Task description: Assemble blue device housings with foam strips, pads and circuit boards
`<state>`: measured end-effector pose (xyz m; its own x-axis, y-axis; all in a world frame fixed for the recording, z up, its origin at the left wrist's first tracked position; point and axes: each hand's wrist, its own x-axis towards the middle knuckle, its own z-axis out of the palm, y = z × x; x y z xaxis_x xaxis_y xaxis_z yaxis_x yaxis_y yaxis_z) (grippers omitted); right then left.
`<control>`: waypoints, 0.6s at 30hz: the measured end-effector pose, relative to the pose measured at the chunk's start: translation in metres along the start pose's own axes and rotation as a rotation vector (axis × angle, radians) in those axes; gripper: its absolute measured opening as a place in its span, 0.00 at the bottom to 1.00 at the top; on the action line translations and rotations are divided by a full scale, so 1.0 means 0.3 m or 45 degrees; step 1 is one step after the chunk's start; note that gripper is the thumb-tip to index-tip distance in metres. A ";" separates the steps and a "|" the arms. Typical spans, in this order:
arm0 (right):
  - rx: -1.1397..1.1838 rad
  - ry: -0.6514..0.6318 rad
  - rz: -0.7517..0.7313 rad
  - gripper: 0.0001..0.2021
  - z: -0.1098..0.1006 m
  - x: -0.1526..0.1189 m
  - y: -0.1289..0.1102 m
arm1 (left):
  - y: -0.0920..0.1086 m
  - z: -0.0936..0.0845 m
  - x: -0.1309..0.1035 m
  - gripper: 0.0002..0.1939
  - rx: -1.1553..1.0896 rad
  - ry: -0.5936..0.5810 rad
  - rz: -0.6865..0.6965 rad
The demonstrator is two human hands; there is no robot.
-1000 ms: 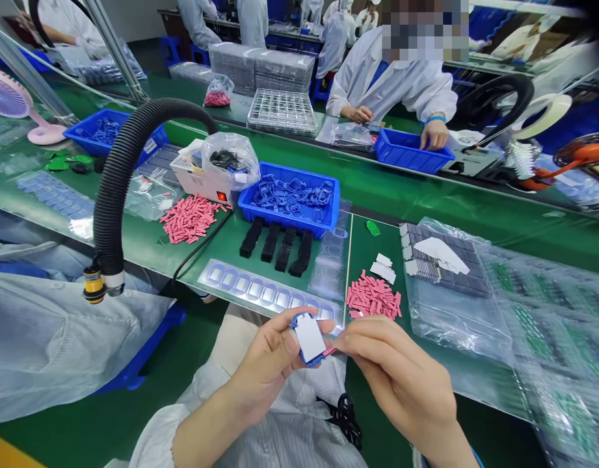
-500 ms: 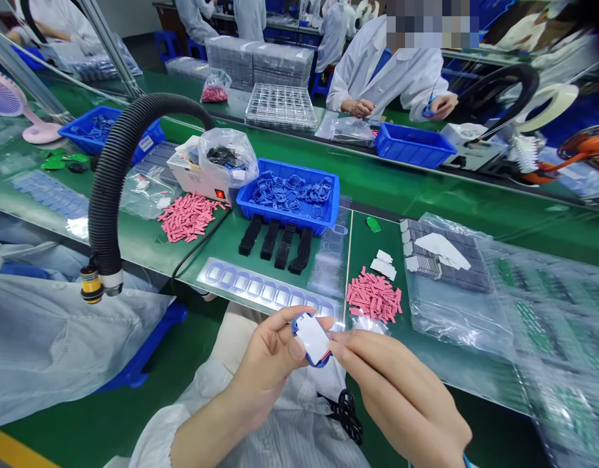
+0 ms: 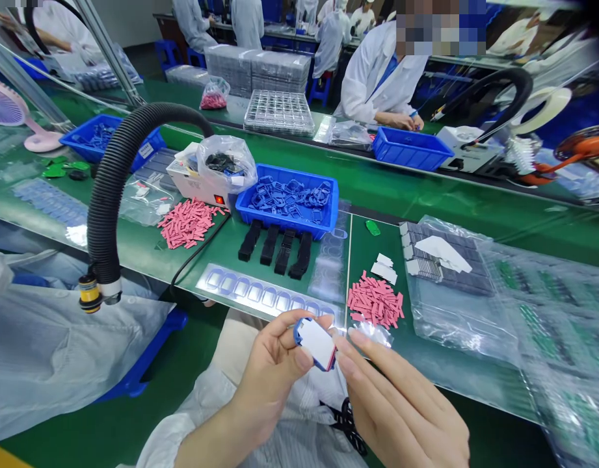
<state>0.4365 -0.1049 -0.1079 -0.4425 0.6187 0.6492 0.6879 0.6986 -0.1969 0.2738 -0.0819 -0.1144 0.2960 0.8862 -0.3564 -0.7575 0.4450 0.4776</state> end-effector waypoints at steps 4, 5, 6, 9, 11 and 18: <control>0.468 0.235 0.460 0.19 0.048 0.022 0.002 | -0.003 -0.003 -0.002 0.19 -0.006 -0.048 0.032; 0.550 0.245 0.527 0.18 0.055 0.032 0.003 | -0.005 -0.003 -0.002 0.19 -0.009 -0.065 0.042; 0.603 0.237 0.556 0.18 0.060 0.043 0.003 | -0.007 -0.004 -0.002 0.19 -0.010 -0.083 0.056; 0.680 0.215 0.517 0.17 0.071 0.074 0.002 | -0.013 -0.004 -0.003 0.18 0.000 -0.116 0.120; 0.717 0.243 0.506 0.15 0.080 0.085 0.000 | -0.016 -0.005 -0.003 0.17 0.022 -0.113 0.164; 0.782 0.319 0.551 0.15 0.101 0.071 -0.006 | -0.027 -0.030 0.001 0.18 0.114 -0.080 0.246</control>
<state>0.4082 -0.0821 -0.1160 -0.0154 0.8324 0.5539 0.2965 0.5329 -0.7926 0.2748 -0.0863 -0.1258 0.1882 0.9611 -0.2022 -0.7499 0.2735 0.6023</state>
